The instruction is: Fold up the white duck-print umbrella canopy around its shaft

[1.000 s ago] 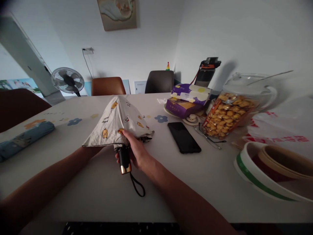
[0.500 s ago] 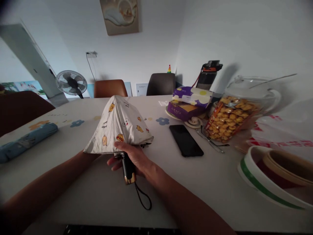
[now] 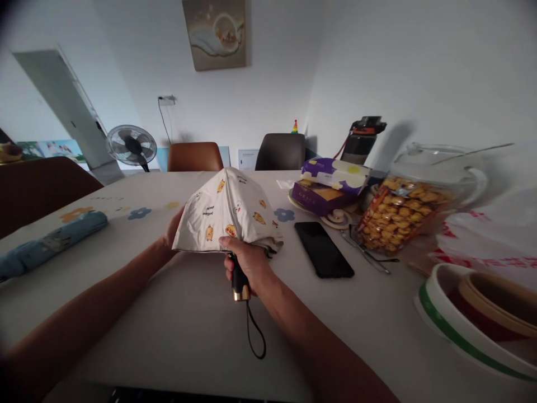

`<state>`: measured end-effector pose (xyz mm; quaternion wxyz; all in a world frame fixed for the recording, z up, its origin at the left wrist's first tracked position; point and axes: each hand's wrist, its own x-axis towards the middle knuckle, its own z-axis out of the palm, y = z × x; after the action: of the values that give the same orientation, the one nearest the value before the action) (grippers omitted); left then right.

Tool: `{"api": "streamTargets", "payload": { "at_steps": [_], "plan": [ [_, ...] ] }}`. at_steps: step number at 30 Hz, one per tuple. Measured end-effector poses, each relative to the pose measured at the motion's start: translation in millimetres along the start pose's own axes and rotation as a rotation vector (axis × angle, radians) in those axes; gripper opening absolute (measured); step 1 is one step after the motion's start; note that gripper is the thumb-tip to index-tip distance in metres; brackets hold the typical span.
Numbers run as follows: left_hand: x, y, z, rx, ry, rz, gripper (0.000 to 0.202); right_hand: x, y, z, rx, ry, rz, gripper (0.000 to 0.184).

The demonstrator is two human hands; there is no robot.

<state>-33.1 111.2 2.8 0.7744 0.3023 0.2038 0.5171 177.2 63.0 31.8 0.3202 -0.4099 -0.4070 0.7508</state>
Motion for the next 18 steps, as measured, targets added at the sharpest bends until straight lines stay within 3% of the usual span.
{"api": "streamTargets", "payload": {
  "at_steps": [3,6,11,14,18],
  "plan": [
    [-4,4,0.5,0.138,0.278,-0.029,0.056,2,0,-2,0.075,-0.026,0.002,0.027],
    [-2,2,6.2,0.305,0.490,-0.007,0.039,7,4,-5,0.174,-0.067,0.008,0.028],
    [5,-3,24.0,0.431,0.647,0.287,0.020,9,3,-7,0.284,-0.206,0.084,0.021],
    [4,-2,34.3,0.451,0.730,0.273,0.016,7,-1,-5,0.327,-0.247,0.099,0.022],
    [-4,7,49.6,0.449,0.728,0.235,0.013,9,1,-5,0.308,-0.104,0.025,0.028]
  ]
}}
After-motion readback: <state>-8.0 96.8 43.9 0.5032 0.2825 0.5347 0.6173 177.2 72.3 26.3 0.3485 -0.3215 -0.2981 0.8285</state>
